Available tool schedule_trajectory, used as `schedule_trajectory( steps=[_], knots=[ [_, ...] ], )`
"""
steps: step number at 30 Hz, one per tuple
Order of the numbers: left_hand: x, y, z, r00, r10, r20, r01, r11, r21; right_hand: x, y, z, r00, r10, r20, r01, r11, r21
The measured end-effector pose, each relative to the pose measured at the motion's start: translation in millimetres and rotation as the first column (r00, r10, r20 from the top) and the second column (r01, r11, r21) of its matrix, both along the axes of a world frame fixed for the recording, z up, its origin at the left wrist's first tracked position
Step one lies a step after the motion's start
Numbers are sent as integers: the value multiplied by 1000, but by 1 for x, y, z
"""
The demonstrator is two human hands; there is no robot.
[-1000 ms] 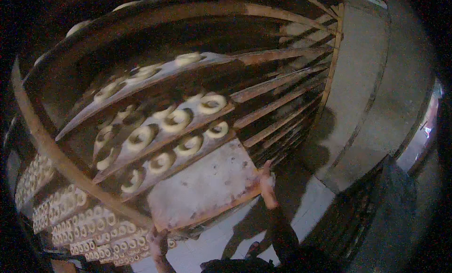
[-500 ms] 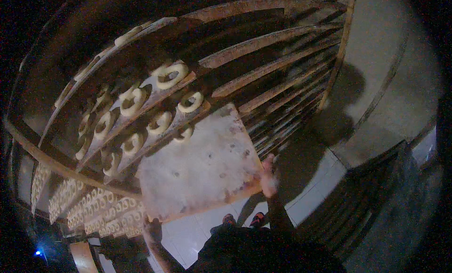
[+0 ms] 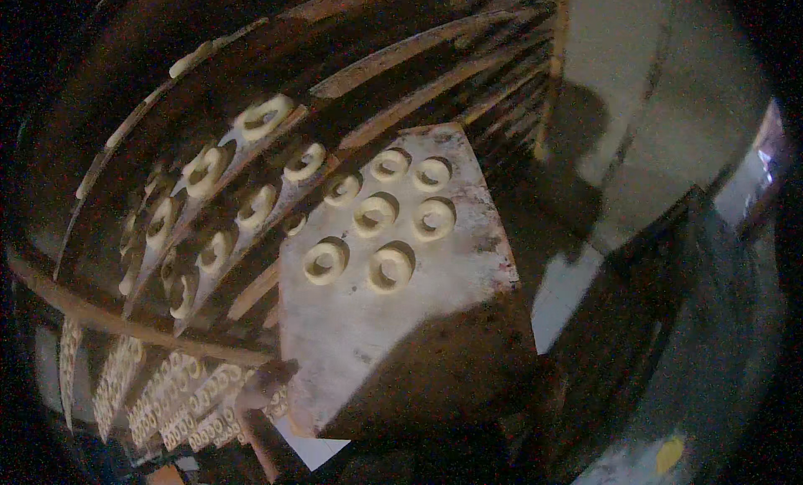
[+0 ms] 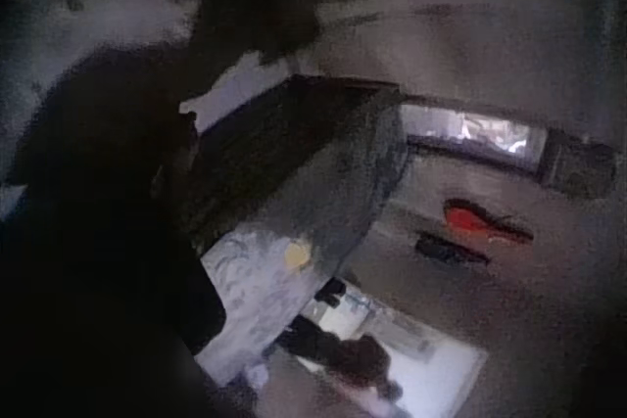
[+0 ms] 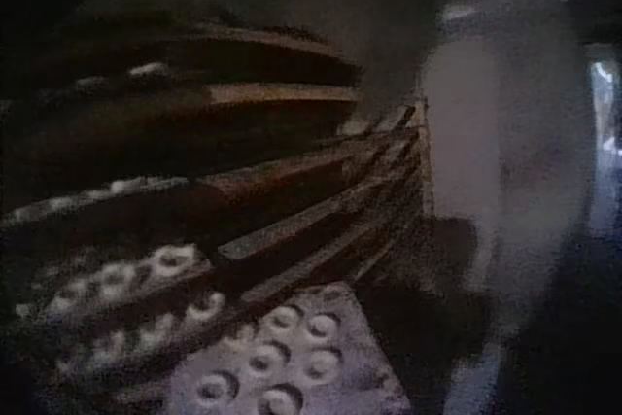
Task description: The person shapes dough balls into ring forms by hand and places them on a wooden board. They repeatedly form rings and arrange them in rows, then carry the board to a multi-tiered rack and stack it with other boards.
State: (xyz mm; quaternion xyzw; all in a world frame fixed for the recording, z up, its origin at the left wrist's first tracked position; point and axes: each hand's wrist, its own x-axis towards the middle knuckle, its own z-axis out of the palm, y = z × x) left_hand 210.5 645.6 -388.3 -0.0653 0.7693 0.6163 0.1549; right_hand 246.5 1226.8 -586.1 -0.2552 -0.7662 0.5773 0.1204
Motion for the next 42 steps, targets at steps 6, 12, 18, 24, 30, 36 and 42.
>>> schedule_trajectory(
  steps=[6,12,18,24,30,36,42],
  knots=[
    [-42,-43,-10,936,-348,51,348,894,-283,76,-66,62,988,-143,-54,146,988,41],
    [-46,-91,-74,976,-208,59,215,959,-184,51,-105,51,968,-238,-79,231,969,-85],
    [38,-71,-106,992,26,-122,39,865,500,27,-114,24,970,-233,-71,227,971,-77],
    [75,-28,-134,837,497,229,-532,642,552,1,-104,34,986,-151,-77,147,987,-61],
    [72,24,-139,795,605,-40,-469,655,592,-46,-82,37,989,-44,-139,35,997,-69],
    [82,78,-111,684,727,60,-539,448,713,-68,-77,65,980,66,-186,-78,995,-61],
    [131,55,-145,778,577,-250,-240,640,730,-47,-55,103,965,167,-201,-186,979,-80]
  ],
)
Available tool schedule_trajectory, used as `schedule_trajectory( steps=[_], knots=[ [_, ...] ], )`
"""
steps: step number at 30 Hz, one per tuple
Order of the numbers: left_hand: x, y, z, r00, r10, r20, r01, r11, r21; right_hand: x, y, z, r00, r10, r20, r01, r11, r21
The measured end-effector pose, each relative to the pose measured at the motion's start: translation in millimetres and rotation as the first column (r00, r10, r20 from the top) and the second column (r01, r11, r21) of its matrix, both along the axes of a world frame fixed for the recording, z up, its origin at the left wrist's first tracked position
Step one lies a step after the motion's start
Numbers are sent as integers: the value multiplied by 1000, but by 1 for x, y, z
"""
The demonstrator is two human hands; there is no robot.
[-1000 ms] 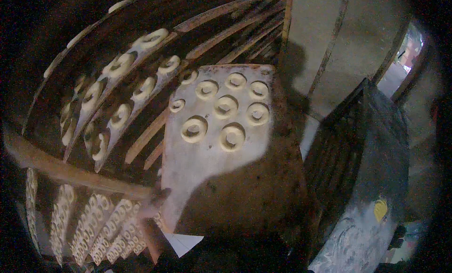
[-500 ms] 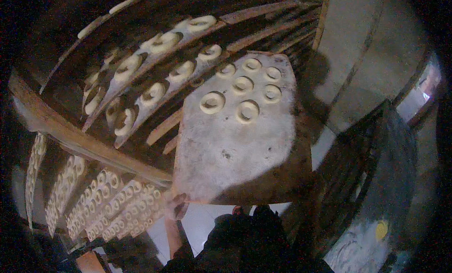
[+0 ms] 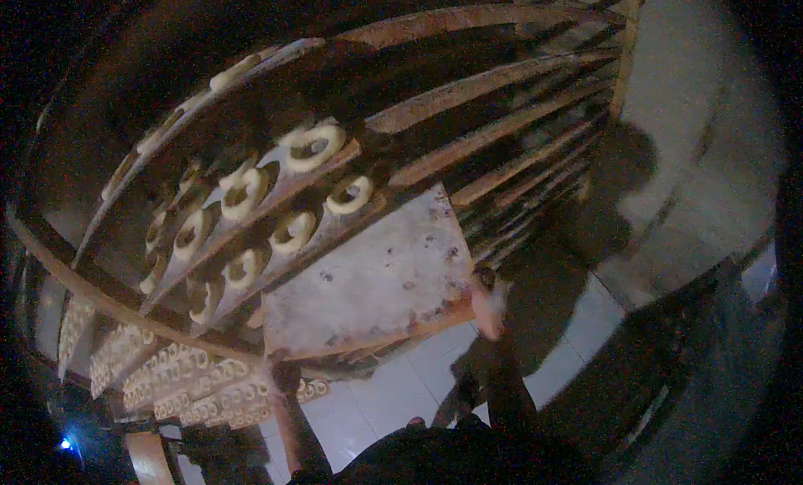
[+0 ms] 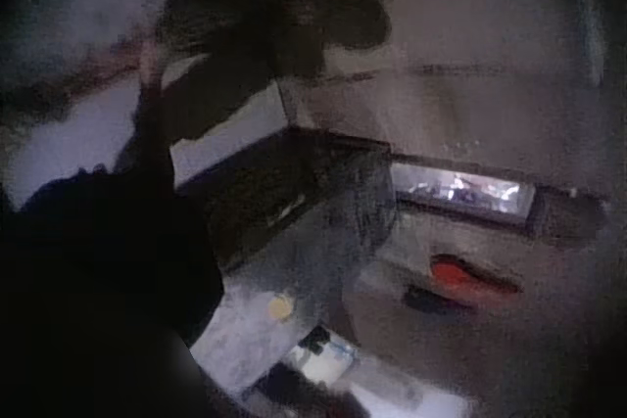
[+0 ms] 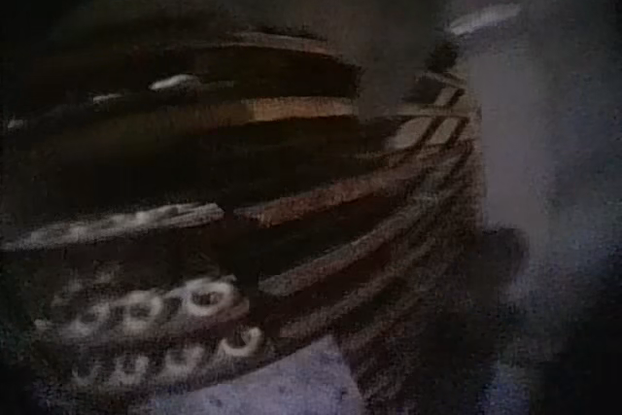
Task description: The person shapes dough balls into ring forms by hand and places them on a wooden board. They repeatedly form rings and arrange them in rows, then carry the board to a multi-tiered rack and stack it with other boards.
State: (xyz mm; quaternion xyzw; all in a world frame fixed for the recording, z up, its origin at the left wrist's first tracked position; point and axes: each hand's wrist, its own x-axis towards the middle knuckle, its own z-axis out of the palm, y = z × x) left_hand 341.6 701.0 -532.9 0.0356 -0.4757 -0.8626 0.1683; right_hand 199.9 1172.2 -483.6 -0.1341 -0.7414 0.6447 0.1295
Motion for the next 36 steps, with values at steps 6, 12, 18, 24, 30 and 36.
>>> schedule_trajectory(
  steps=[6,12,18,24,30,36],
  knots=[
    [42,-10,-24,925,379,-37,-243,513,-823,-4,0,28,995,58,-83,-45,987,153],
    [189,55,57,941,328,84,-207,754,-623,100,11,78,986,164,1,-160,959,234],
    [221,82,114,942,238,238,-154,933,-326,157,-2,95,973,-72,-219,76,997,12],
    [123,16,41,933,337,123,-162,702,-693,29,-41,50,801,-388,-455,333,922,-199],
    [94,-12,-16,937,333,105,-206,770,-604,9,-66,13,841,-326,-431,299,945,-131],
    [-76,194,28,967,-157,200,253,521,-815,-39,-110,17,916,-247,-317,264,964,13]
  ],
)
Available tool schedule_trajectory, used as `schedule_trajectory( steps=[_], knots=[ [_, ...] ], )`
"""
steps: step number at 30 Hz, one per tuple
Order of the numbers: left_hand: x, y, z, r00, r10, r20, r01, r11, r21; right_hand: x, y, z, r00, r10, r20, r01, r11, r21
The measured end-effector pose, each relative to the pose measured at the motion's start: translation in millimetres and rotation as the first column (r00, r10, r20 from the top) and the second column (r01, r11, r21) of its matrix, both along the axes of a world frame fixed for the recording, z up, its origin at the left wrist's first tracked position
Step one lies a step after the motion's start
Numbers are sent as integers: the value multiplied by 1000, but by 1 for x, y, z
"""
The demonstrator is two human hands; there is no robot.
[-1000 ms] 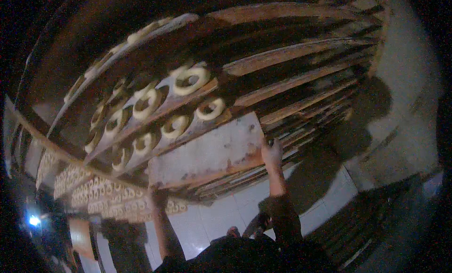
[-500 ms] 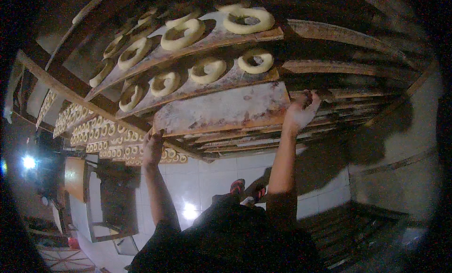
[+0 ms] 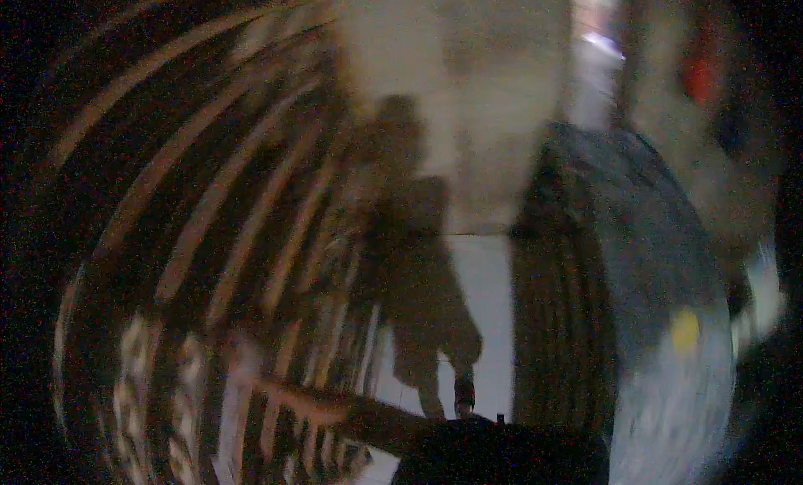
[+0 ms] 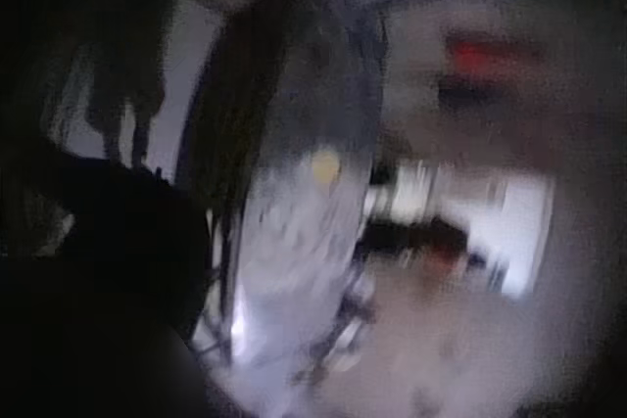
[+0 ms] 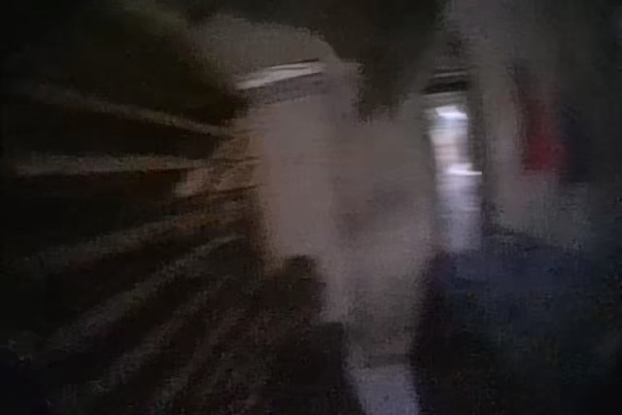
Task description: The person shapes dough balls into ring forms by hand and places them on a wooden board. They repeatedly form rings and arrange them in rows, then carry the board to a multi-tiered rack and stack it with other boards.
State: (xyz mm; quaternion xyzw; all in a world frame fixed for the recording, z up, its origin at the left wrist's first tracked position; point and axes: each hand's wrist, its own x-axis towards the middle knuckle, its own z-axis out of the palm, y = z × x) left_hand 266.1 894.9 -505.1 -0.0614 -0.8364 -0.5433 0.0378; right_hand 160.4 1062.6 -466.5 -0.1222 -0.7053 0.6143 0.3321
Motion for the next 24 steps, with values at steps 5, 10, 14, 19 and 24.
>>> schedule_trajectory(
  steps=[5,10,14,19,24],
  knots=[
    [-20,184,-6,792,-586,173,610,773,-176,-27,26,-66,960,-50,-277,-77,901,-428],
    [5,269,-13,442,-841,313,896,393,-208,101,109,-133,993,67,-92,-103,881,-463],
    [36,340,-25,160,-900,406,977,86,-194,267,192,-137,964,-16,264,104,942,-320],
    [84,434,-42,-89,-868,489,950,-221,-221,407,240,-118,854,-211,475,356,904,-239],
    [139,502,-51,-218,-809,546,871,-414,-265,507,258,-131,758,-353,548,536,817,-215]
  ],
)
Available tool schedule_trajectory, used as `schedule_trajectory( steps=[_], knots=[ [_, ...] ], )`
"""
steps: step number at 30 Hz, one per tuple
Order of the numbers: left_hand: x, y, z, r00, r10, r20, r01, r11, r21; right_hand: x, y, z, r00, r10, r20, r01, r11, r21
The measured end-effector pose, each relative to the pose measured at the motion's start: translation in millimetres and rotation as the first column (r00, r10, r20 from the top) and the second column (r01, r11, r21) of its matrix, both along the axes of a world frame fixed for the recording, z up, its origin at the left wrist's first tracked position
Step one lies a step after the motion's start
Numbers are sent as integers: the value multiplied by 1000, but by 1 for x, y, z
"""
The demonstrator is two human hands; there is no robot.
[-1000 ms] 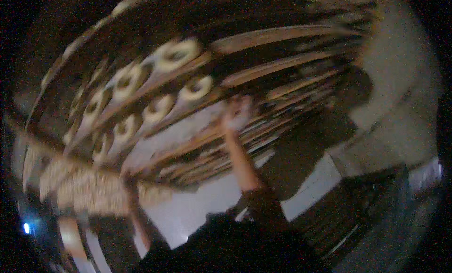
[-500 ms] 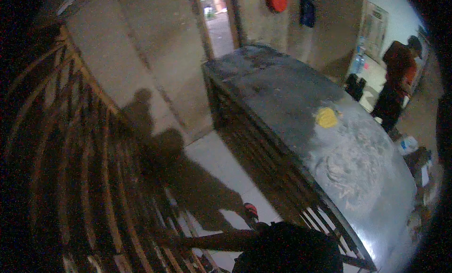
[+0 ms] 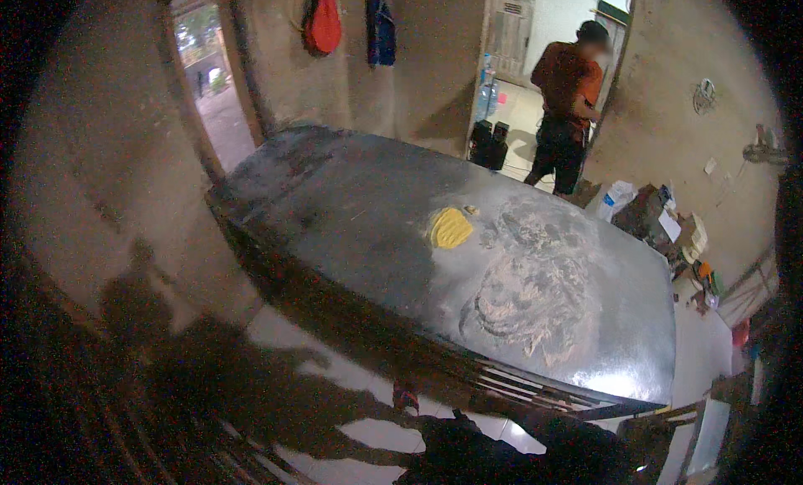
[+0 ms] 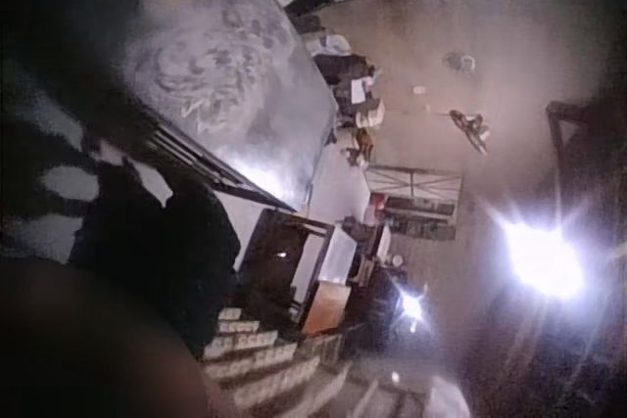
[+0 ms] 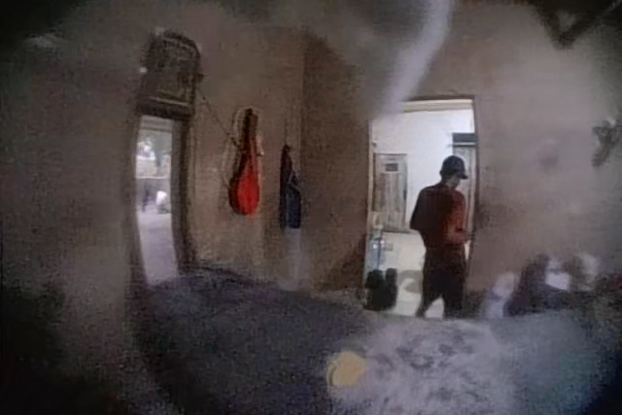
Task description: The person shapes dough balls into ring forms by hand and places them on a wooden board. They repeatedly form rings and arrange them in rows, then carry the board to a multi-tiered rack and stack it with other boards.
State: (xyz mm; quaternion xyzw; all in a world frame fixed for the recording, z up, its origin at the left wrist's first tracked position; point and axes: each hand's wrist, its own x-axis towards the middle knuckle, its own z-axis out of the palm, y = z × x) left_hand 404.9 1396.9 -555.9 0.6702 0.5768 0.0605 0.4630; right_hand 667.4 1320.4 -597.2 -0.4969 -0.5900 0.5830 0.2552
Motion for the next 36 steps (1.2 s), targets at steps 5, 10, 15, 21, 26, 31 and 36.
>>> schedule_trajectory(
  steps=[5,10,15,21,26,31,36],
  knots=[
    [17,48,0,992,-88,-89,85,996,-37,73,12,4,993,-103,57,105,994,-34],
    [-2,43,16,964,-180,-197,169,983,-71,102,36,8,987,-145,74,144,989,19],
    [-35,-9,47,765,-513,-390,546,837,-31,103,51,2,995,-88,43,85,994,64],
    [31,69,71,669,-709,-222,735,587,339,73,70,5,1000,28,2,-28,997,78],
    [63,126,50,559,-821,-112,813,516,271,41,82,-1,995,89,46,-95,984,153],
    [-26,178,-85,637,-364,679,317,927,200,-2,86,-10,990,-82,-111,68,990,-120],
    [-125,167,-170,816,-287,501,484,814,-322,-59,121,0,959,-251,-133,223,955,-195]
  ],
)
